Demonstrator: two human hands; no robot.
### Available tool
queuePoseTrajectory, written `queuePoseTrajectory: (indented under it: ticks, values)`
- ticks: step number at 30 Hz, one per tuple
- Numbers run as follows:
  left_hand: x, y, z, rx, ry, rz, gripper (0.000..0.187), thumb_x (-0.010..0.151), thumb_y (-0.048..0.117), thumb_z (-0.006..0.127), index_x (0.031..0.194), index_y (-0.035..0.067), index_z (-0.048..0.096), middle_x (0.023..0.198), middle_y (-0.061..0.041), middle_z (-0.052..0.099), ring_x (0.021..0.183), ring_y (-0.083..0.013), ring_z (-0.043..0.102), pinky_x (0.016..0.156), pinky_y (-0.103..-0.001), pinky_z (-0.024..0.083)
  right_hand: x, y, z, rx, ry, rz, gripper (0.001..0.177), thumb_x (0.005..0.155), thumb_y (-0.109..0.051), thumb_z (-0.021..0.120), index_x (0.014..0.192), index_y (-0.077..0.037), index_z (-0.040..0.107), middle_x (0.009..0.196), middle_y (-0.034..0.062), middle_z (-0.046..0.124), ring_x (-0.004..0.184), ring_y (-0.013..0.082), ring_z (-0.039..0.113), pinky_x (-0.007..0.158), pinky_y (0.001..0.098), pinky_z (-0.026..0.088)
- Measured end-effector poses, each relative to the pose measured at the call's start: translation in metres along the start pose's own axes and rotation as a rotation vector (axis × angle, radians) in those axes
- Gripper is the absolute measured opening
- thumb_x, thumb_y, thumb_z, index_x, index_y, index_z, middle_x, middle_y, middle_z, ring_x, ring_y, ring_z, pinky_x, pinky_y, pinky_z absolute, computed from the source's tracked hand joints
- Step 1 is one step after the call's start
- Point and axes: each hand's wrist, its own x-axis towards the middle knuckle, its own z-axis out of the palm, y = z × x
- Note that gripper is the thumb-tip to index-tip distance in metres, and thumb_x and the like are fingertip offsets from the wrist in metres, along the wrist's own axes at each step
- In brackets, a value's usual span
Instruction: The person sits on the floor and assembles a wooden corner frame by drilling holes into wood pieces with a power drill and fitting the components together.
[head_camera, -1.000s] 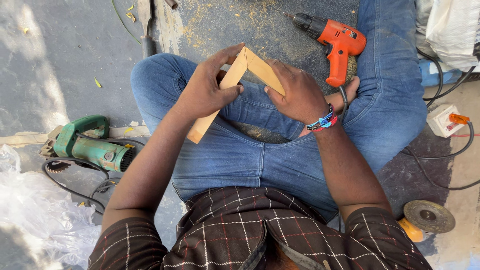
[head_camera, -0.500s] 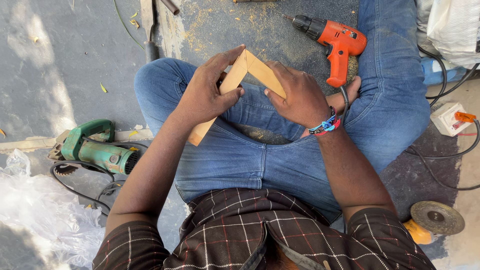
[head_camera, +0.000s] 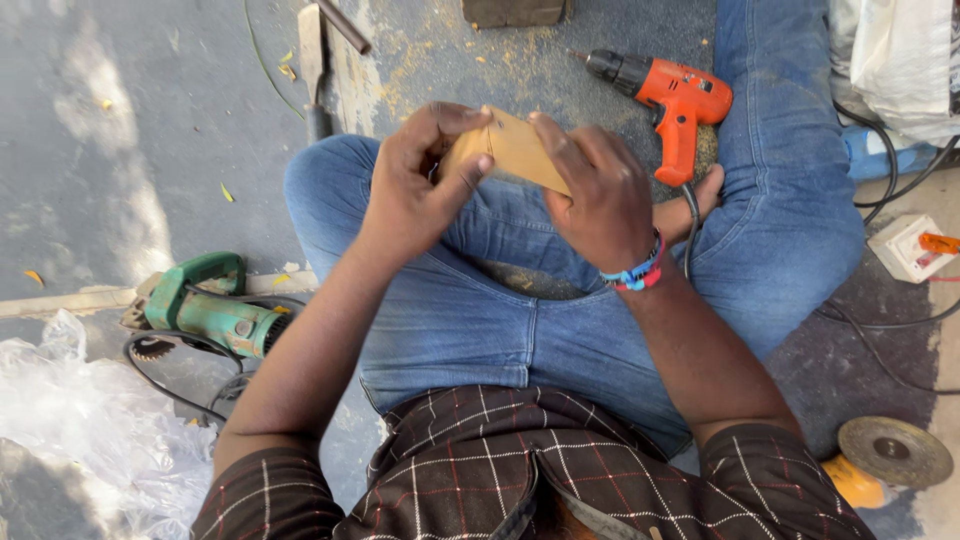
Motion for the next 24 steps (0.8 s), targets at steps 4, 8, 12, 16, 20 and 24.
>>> queuePoseTrajectory:
  ticks: [4, 8, 12, 16, 20, 24]
  values:
    - [-0.003, 0.023, 0.003, 0.047, 0.024, 0.319, 0.028, 0.097, 0.005, 0.077, 0.122, 0.003, 0.066, 0.124, -0.014, 0.068, 0.110, -0.0167, 0.069, 0.096, -0.028, 0.056, 0.001, -0.010, -0.017, -0.077, 0.156, -0.046, 0.066, 0.083, 0.002, 0.084, 0.144, -0.010, 0.062, 0.102, 0.0094, 0.060, 0.091, 0.0292, 0.061, 0.082, 0.0444, 0.051]
    - [-0.002, 0.038, 0.011, 0.065, 0.014, 0.370, 0.039, 0.095, 0.010, 0.078, 0.128, 0.004, 0.058, 0.127, -0.013, 0.069, 0.116, -0.0183, 0.071, 0.101, -0.028, 0.057, 0.002, -0.021, -0.038, -0.050, 0.180, -0.044, 0.061, 0.087, -0.008, 0.085, 0.143, -0.006, 0.062, 0.104, 0.0104, 0.061, 0.094, 0.0299, 0.061, 0.085, 0.0446, 0.050]
    - [-0.006, 0.043, 0.024, -0.222, -0.114, 0.187, 0.066, 0.095, 0.019, 0.079, 0.144, 0.007, 0.035, 0.130, -0.012, 0.068, 0.118, -0.0174, 0.070, 0.101, -0.029, 0.061, -0.002, -0.031, -0.056, 0.056, 0.171, -0.056, 0.066, 0.086, -0.031, 0.084, 0.142, -0.004, 0.060, 0.107, 0.0110, 0.063, 0.097, 0.0292, 0.061, 0.093, 0.0446, 0.049]
    - [-0.003, 0.030, 0.036, -0.019, -0.086, 0.316, 0.066, 0.094, 0.016, 0.080, 0.143, 0.006, 0.037, 0.129, -0.012, 0.070, 0.115, -0.0188, 0.071, 0.100, -0.029, 0.059, -0.004, -0.027, -0.058, 0.125, 0.161, -0.041, 0.059, 0.093, -0.031, 0.080, 0.141, -0.003, 0.062, 0.112, 0.0118, 0.066, 0.100, 0.0287, 0.061, 0.096, 0.0428, 0.050]
    - [0.007, 0.005, 0.045, 0.021, -0.044, 0.317, 0.065, 0.087, 0.013, 0.082, 0.138, 0.006, 0.042, 0.125, -0.011, 0.074, 0.117, -0.0197, 0.073, 0.102, -0.032, 0.059, -0.005, -0.012, -0.056, 0.265, 0.129, -0.018, 0.053, 0.092, -0.027, 0.082, 0.135, -0.001, 0.065, 0.123, 0.0145, 0.069, 0.106, 0.0297, 0.064, 0.095, 0.0411, 0.053]
    - [0.019, -0.023, 0.060, -0.206, -0.103, 0.319, 0.063, 0.089, 0.008, 0.080, 0.139, 0.006, 0.042, 0.132, -0.014, 0.068, 0.127, -0.0223, 0.067, 0.110, -0.035, 0.056, -0.002, -0.001, -0.051, 0.316, 0.140, 0.025, 0.046, 0.089, -0.021, 0.086, 0.127, -0.002, 0.067, 0.119, 0.0118, 0.070, 0.110, 0.0278, 0.069, 0.097, 0.0399, 0.055]
